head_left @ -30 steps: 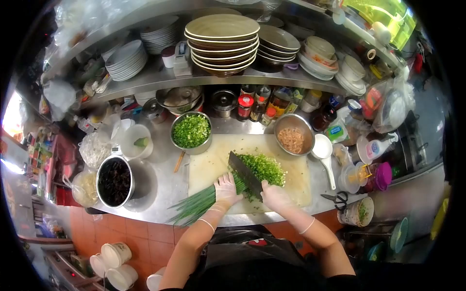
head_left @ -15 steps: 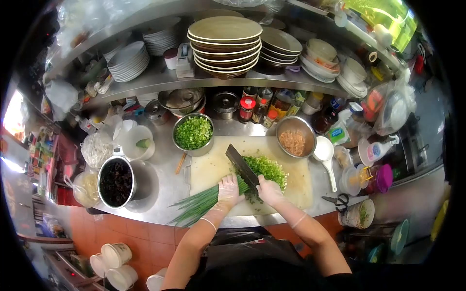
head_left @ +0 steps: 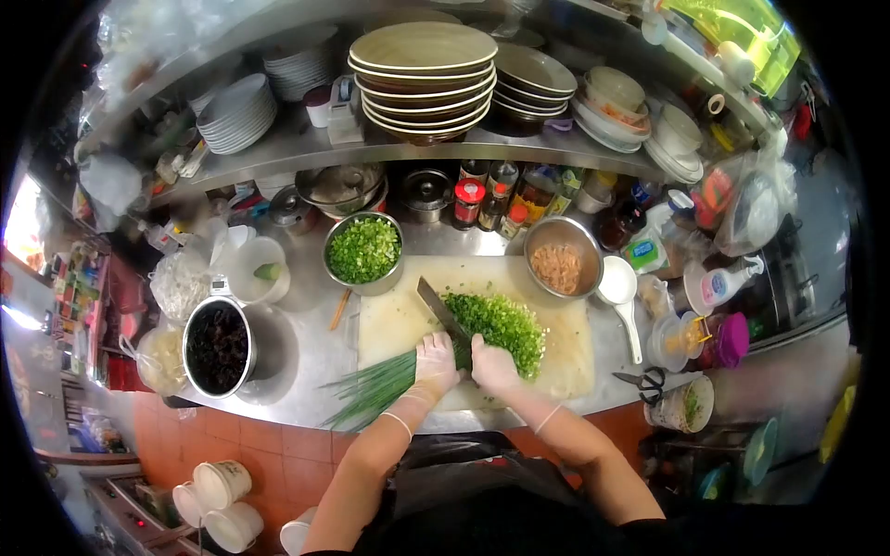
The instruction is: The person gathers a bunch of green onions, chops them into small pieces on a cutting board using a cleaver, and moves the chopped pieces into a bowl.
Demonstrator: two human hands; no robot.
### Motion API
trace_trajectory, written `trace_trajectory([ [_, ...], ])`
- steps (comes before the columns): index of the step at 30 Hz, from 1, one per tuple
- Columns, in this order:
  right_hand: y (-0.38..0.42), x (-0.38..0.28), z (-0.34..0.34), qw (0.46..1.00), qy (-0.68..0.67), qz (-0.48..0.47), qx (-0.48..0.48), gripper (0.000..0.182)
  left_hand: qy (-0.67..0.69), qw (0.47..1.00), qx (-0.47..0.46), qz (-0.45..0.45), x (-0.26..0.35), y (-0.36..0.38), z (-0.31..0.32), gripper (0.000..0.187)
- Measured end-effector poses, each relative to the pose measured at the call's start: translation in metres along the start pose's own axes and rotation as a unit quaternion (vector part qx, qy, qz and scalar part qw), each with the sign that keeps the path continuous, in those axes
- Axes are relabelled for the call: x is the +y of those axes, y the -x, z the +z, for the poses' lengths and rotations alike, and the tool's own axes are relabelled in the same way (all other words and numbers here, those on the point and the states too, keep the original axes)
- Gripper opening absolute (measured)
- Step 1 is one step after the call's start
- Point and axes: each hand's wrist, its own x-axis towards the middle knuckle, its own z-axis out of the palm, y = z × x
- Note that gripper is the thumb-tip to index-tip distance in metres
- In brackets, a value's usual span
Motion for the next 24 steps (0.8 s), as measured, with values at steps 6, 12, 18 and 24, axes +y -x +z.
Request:
trace_trajectory([
  [6, 0.018, 0.016, -0.024, 0.998, -0.041, -0.003, 0.043, 0.023, -0.013, 0.999, 0.037, -0.036, -0.003, 0.012, -0.010, 0.111],
  [12, 0.044, 0.010, -0.046, 0.999, 0.006, 0.006, -0.039, 0.023, -0.013, 0.999, -0.004, -0.042, -0.007, 0.010, -0.007, 0.108],
  [18, 0.019, 0.007, -0.013, 0.998, -0.005, 0.013, -0.062, 0.023, -0.021, 1.000, 0.003, -0.007, -0.003, 0.014, -0.003, 0.093],
  [24, -0.010, 0.013, 0.004, 0.996, -0.077, 0.002, 0.053, 0.025, -0.024, 1.000, 0.009, 0.014, -0.009, 0.012, -0.003, 0.092],
])
